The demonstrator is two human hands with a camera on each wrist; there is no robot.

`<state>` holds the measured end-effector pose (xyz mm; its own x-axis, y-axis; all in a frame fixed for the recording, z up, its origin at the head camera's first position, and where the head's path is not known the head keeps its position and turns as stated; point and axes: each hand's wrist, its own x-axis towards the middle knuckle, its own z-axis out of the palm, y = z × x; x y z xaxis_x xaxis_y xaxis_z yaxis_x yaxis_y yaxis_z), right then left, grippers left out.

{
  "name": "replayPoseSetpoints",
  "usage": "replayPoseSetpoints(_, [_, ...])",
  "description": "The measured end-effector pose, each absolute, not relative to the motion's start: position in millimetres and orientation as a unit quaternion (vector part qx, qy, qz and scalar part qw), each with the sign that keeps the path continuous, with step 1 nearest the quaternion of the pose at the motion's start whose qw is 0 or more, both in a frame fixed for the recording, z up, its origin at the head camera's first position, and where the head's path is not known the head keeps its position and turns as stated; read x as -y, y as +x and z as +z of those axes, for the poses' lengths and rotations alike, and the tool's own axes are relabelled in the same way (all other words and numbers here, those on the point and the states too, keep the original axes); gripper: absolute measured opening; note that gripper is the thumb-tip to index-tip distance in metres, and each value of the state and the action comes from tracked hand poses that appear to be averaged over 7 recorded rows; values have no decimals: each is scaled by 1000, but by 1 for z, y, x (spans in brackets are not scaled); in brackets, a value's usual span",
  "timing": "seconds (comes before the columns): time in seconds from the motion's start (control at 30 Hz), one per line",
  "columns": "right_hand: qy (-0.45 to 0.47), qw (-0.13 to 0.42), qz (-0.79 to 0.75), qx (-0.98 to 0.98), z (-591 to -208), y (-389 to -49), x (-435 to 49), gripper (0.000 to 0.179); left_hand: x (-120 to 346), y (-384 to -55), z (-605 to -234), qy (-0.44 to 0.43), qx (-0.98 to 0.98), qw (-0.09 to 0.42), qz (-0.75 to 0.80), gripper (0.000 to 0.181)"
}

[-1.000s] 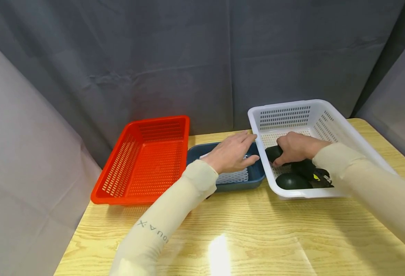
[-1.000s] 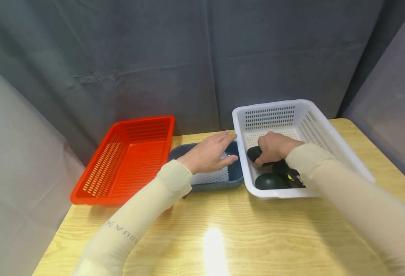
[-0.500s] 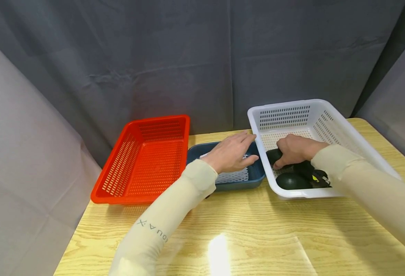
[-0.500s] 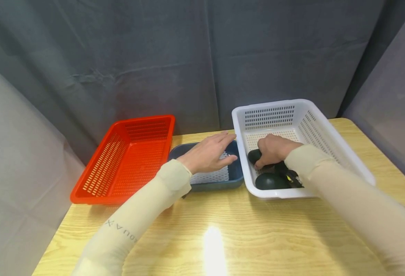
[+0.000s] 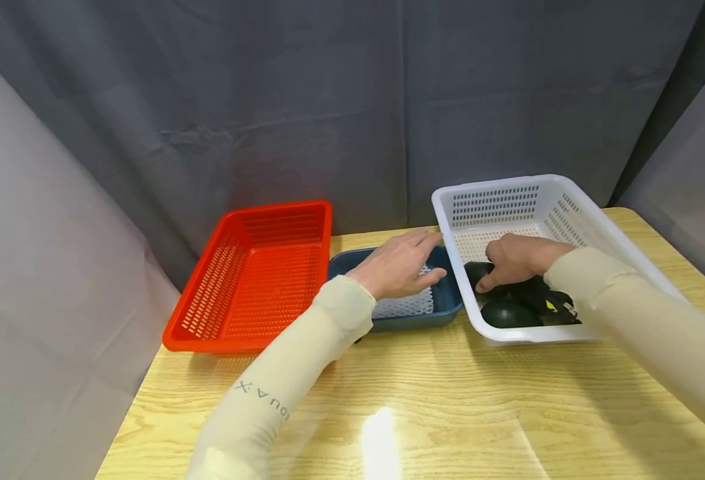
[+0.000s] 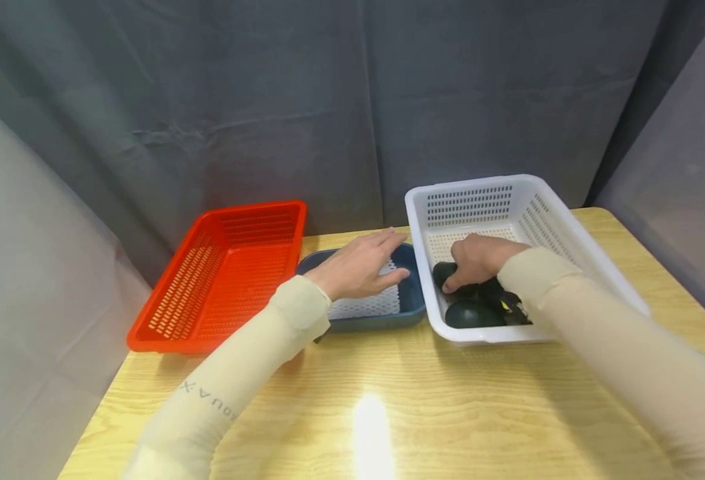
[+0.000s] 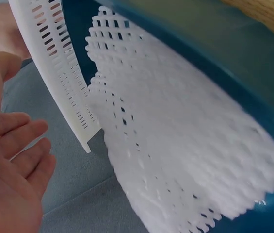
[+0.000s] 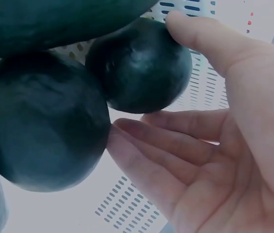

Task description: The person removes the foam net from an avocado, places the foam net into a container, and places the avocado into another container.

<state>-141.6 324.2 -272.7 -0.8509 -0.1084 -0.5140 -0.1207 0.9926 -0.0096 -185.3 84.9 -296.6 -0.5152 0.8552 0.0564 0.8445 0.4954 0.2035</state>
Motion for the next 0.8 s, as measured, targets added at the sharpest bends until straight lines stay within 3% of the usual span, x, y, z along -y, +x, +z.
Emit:
replayPoseSetpoints(0.27, [-72, 257, 15, -964, -261, -143, -333, 49, -77, -191, -293, 474, -874, 43, 102, 70])
replayPoseSetpoints(0.57, [-89, 240, 20, -967, -246, -146, -339, 66, -60, -198, -284, 460, -882, 37, 99, 70])
replayPoseSetpoints(0.8, [-98, 187, 4, -977, -242, -143, -351, 58, -45, -205, -282, 438, -893, 40, 97, 72])
